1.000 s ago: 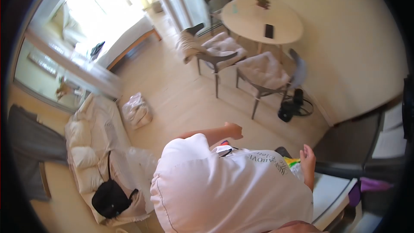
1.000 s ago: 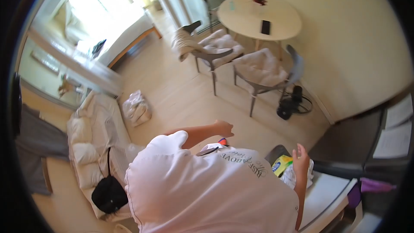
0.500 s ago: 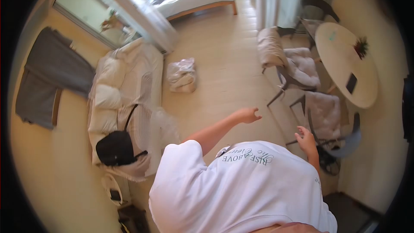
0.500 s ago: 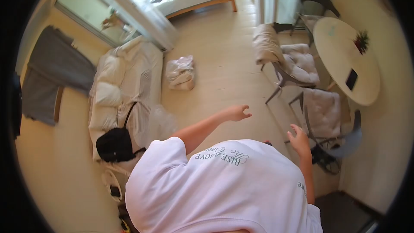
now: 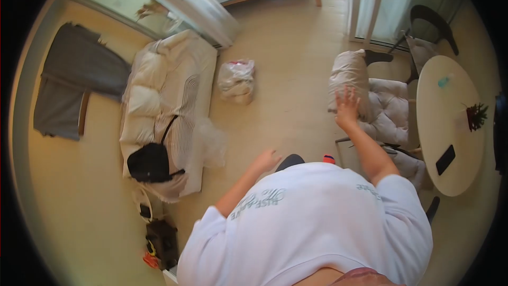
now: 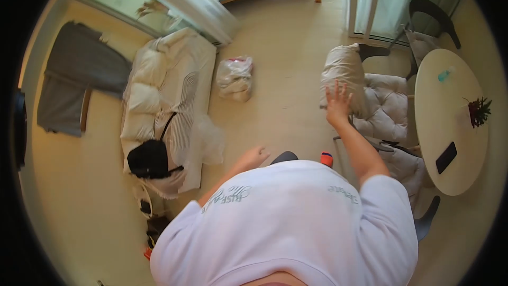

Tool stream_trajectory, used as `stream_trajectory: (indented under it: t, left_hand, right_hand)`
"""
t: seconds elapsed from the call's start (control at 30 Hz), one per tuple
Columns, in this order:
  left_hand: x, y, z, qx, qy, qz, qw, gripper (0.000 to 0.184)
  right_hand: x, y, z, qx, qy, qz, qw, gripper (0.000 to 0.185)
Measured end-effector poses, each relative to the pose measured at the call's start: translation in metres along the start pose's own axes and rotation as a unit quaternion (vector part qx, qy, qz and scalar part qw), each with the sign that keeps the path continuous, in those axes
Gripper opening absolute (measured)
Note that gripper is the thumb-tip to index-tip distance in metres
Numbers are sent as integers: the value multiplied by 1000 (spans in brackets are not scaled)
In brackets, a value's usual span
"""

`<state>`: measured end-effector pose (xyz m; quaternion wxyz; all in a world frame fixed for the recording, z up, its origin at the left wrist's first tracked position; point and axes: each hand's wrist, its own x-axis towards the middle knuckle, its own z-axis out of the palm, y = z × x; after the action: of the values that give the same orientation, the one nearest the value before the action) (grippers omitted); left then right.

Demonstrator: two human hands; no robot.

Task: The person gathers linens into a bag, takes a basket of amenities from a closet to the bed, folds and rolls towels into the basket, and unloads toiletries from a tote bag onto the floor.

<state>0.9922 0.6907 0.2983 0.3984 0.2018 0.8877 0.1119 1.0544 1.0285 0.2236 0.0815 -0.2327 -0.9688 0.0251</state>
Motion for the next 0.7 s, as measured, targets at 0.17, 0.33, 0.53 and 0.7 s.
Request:
stream_trajectory:
  t: [0.17,0.33,0.53,0.7]
  left_hand:
    - [23,-26,-8,-23,-84,-88,992,62]
    - [104,-24,-47,8,-125,24,992,62]
    - [199,69,-133,-97,-244,161,951,68]
    - [213,147,-141,-355,-490,77,793,83]
  right_hand:
    - [42,15,36,47,-71,98,992,75]
    - [30,56,15,262,43,144,953,52]
    - [14,88,-78,457,294,236,806,39]
    - [-11,-9,-219,624,391,362,572,30]
